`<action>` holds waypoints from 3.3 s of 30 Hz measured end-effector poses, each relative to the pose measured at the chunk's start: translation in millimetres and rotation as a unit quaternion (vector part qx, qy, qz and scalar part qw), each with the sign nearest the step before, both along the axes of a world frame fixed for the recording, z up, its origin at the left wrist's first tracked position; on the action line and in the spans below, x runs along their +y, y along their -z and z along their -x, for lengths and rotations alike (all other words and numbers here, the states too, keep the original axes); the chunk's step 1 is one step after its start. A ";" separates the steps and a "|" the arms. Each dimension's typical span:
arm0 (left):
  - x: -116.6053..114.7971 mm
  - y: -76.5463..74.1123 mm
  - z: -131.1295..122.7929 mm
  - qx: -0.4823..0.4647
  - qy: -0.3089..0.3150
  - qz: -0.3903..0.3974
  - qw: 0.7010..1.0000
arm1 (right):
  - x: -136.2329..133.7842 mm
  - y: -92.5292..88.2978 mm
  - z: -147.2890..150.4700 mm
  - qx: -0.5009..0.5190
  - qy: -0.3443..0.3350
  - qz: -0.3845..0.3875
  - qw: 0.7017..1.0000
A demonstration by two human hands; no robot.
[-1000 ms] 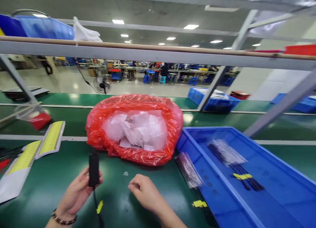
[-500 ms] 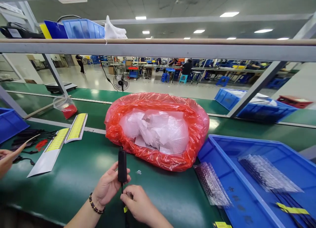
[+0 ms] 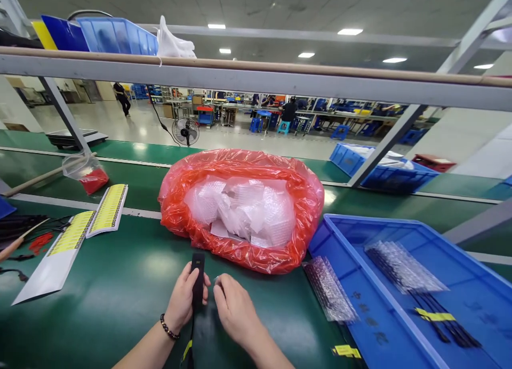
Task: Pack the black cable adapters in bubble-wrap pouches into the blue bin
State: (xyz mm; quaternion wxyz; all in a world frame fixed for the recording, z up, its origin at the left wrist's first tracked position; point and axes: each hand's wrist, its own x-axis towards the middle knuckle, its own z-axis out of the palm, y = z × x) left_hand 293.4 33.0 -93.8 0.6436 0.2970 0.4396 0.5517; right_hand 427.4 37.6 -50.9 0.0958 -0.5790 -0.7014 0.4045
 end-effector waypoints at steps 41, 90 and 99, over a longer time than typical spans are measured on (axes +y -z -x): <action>-9.6 17.6 -2.0 0.104 0.047 -0.039 0.993 | 28.3 18.6 27.7 -0.071 -0.009 -0.012 0.997; -10.1 11.9 1.7 0.189 0.029 -0.069 0.979 | 27.7 27.3 32.7 -0.028 0.010 -0.070 0.997; -9.0 14.4 0.6 0.168 0.028 -0.066 0.983 | 28.1 26.2 32.0 -0.060 0.015 -0.009 0.998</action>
